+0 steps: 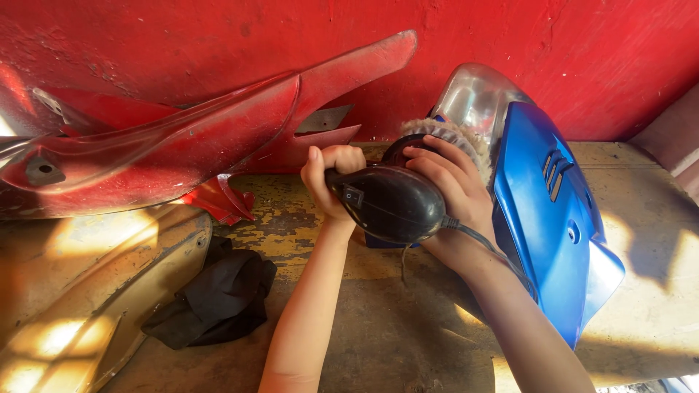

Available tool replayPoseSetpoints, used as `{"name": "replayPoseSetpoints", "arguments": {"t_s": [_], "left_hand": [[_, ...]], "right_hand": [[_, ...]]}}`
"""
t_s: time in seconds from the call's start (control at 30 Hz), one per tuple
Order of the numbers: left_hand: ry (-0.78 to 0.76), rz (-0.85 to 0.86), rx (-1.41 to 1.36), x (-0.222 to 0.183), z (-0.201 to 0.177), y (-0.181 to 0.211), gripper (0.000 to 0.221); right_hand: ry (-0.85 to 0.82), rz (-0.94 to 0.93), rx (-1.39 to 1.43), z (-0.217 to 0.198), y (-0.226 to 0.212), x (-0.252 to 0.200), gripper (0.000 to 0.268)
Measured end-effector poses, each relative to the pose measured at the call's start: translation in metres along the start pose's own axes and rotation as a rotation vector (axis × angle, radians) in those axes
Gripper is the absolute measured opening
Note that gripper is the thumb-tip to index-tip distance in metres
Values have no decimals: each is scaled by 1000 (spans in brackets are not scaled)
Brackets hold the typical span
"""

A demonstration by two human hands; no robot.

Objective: The person uses a power buffer with a wool pad to polish a blue motorcycle fairing. They move the tool across the surface, focusing on different areas to smooth the finish. A red motorcycle part is visible nearby on the table.

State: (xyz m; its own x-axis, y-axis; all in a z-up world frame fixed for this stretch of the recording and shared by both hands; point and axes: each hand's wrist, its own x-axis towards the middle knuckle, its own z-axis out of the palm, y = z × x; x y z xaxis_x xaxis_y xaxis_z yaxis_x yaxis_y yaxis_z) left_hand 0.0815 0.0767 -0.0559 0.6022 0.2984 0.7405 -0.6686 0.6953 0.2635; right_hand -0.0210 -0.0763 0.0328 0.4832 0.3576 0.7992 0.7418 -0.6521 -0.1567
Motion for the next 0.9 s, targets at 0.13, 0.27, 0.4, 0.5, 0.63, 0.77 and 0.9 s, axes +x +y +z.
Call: {"name": "replayPoseSetpoints", "arguments": {"t_s": [0.13, 0.27, 0.4, 0.5, 0.63, 0.77, 0.9], "left_hand": [[-3, 42, 21, -9, 4, 0, 63], [-101, 8, 137, -10, 25, 14, 64], [-82, 92, 132, -5, 11, 11, 63], [-14, 105, 79, -7, -4, 11, 62], [26, 106, 170, -16, -3, 18, 61], [-74, 69, 147, -16, 10, 20, 63], [-111, 144, 265, -9, 14, 17, 60]], "right_hand": [[-51, -9, 16, -12, -8, -2, 53], [-70, 15, 32, -18, -6, -12, 54], [6, -24, -8, 3, 4, -14, 47], [6, -69, 6, 11, 2, -5, 46], [-72, -85, 47, 7, -5, -4, 50], [-83, -31, 47, -8, -9, -12, 50], [-12, -28, 18, 0, 1, -15, 42]]}}
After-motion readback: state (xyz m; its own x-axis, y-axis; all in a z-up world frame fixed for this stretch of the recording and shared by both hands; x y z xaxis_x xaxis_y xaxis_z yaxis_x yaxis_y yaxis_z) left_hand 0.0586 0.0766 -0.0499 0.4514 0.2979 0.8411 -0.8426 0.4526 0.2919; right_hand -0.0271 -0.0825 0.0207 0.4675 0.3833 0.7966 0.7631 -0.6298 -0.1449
